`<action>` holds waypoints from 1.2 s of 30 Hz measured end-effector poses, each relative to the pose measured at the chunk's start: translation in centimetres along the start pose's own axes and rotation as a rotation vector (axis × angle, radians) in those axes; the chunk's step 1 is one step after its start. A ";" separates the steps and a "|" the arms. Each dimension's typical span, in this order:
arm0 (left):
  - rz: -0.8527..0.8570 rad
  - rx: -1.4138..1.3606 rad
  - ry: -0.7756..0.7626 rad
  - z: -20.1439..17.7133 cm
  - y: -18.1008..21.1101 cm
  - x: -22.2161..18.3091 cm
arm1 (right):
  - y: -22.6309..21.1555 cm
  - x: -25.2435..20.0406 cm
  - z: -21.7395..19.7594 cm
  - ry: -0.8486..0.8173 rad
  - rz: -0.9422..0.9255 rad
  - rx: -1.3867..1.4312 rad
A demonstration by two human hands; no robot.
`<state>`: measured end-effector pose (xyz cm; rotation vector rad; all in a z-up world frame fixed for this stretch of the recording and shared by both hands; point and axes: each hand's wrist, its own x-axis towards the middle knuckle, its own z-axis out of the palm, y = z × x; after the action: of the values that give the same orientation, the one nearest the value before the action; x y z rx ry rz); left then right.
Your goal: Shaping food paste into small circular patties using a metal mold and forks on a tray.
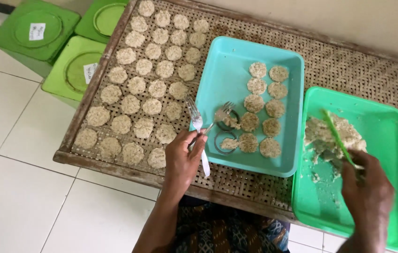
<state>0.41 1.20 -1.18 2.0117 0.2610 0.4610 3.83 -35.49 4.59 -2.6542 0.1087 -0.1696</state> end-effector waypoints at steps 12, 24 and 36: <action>0.276 -0.304 0.112 2.4 3.4 -0.7 | -7.1 -1.0 2.4 -0.376 -0.236 0.409; 0.279 -0.380 -0.071 2.4 5.3 -0.4 | -7.6 -1.0 7.5 -0.592 -0.079 0.791; 0.279 -0.214 -0.210 4.0 3.3 -1.6 | 7.0 -4.9 -1.3 0.321 -0.057 0.743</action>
<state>0.66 -4.15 -0.30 1.8733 -0.1939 0.4270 -1.56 -41.78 1.99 -1.8751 0.0577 -0.5393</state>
